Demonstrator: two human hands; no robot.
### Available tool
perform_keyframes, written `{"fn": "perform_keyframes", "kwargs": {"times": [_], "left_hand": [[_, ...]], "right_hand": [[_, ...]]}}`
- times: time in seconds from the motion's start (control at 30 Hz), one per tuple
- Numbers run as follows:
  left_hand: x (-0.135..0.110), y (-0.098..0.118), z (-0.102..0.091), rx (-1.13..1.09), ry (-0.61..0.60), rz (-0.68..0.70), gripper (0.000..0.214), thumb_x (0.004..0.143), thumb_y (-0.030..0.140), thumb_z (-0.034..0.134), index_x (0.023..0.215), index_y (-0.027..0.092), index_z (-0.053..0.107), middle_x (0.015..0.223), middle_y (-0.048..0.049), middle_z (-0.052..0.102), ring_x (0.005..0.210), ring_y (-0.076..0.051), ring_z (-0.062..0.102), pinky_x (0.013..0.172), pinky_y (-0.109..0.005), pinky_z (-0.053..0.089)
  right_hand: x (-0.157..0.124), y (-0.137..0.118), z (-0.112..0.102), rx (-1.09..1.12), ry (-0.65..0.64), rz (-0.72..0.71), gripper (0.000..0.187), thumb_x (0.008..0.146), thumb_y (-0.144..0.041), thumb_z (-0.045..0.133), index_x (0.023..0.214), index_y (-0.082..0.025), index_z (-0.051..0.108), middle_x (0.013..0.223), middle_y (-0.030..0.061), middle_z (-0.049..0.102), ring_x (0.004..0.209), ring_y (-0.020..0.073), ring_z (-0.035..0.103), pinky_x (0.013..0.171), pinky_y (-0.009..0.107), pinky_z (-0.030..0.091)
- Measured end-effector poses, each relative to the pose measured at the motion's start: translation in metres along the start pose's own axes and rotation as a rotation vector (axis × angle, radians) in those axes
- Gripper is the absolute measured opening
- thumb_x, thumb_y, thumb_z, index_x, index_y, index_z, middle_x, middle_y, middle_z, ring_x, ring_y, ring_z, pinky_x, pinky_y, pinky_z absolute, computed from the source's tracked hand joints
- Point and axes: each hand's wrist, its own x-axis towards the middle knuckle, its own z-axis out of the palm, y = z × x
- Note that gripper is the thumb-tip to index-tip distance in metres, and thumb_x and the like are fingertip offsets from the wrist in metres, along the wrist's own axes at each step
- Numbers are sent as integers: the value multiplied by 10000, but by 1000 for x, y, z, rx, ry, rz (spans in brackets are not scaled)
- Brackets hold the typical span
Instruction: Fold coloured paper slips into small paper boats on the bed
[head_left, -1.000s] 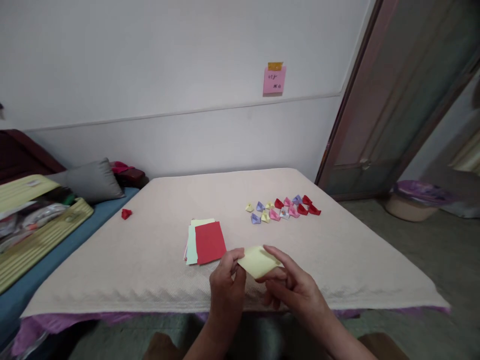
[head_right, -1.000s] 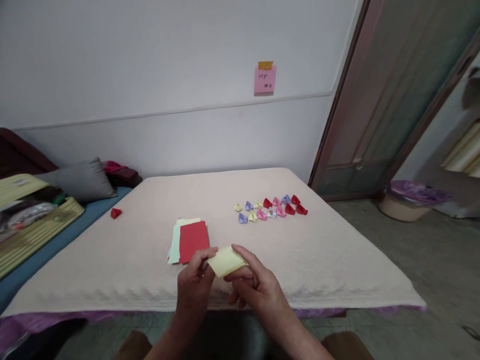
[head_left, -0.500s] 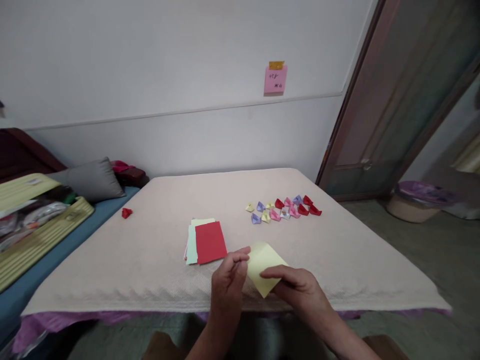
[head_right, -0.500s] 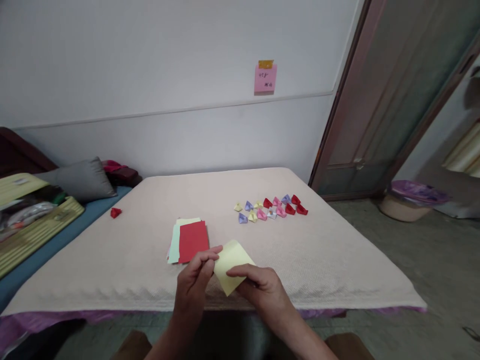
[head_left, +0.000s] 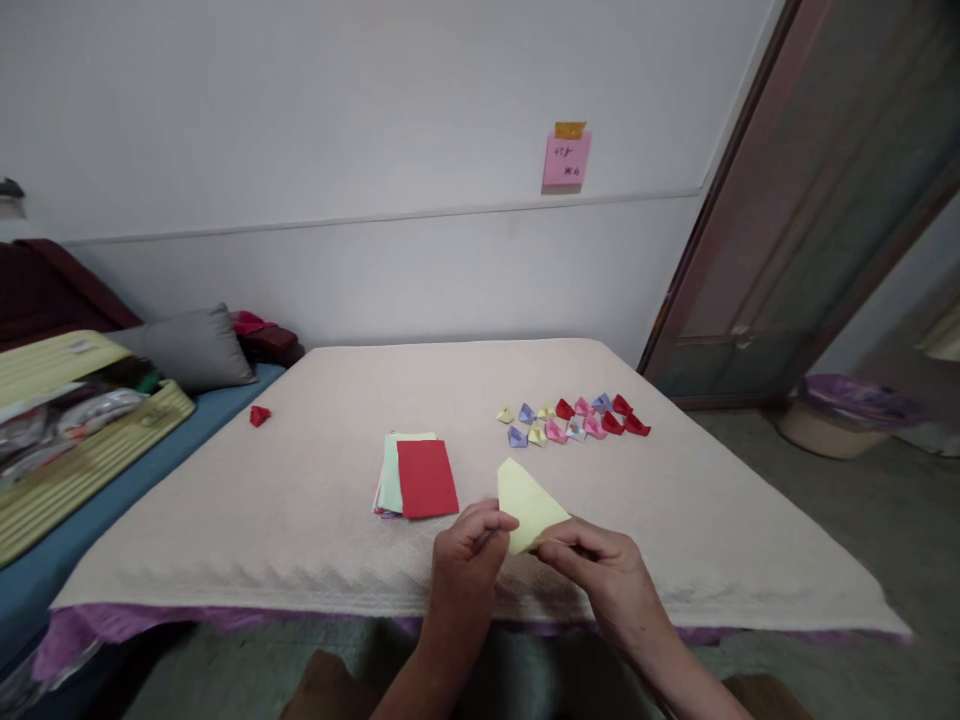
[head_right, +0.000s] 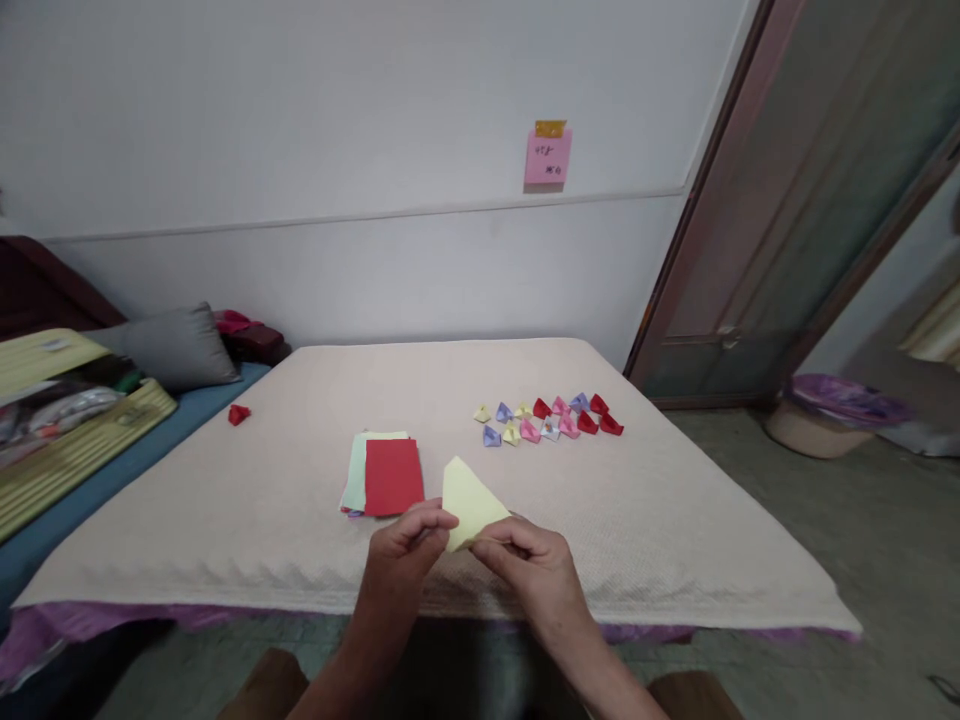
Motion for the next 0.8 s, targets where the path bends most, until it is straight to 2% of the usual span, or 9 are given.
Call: {"fn": "perform_keyframes", "kwargs": {"times": [0.23, 0.37, 0.57, 0.7, 0.8], "left_hand": [[-2, -3, 6, -4, -6, -42, 197, 709, 129, 549, 801, 194, 710, 986, -49, 677, 1009, -207, 578, 864, -296, 422], [-5, -6, 11, -20, -3, -39, 211, 706, 127, 550, 832, 187, 708, 985, -54, 677, 995, -214, 581, 869, -311, 422], [-6, -10, 16, -45, -7, -23, 202, 704, 120, 564, 833, 185, 706, 942, -50, 670, 940, -203, 585, 825, -291, 434], [-9, -14, 22, -167, -41, -72, 215, 680, 111, 609, 869, 185, 679, 1016, -47, 625, 861, -179, 601, 745, -265, 463], [-11, -15, 24, -177, -17, -60, 234, 668, 91, 620, 878, 182, 670, 1034, -49, 609, 833, -165, 597, 719, -249, 463]], "right_hand": [[-3, 3, 12, 163, 183, 136, 242, 652, -346, 724, 614, -164, 569, 511, -15, 605, 539, 144, 574, 548, 222, 421], [-4, 0, 15, 164, 267, 166, 280, 628, -341, 730, 603, -177, 505, 479, -23, 602, 525, 150, 597, 517, 202, 408], [-4, 1, 15, 149, 320, 146, 268, 649, -317, 699, 600, -187, 470, 453, -51, 561, 499, 133, 578, 500, 187, 389], [-4, 1, 15, 159, 313, 134, 260, 667, -304, 682, 600, -188, 460, 461, -52, 562, 501, 123, 565, 503, 181, 385], [-5, 0, 16, 167, 317, 134, 263, 665, -299, 679, 596, -189, 450, 459, -53, 558, 493, 121, 560, 494, 179, 380]]}}
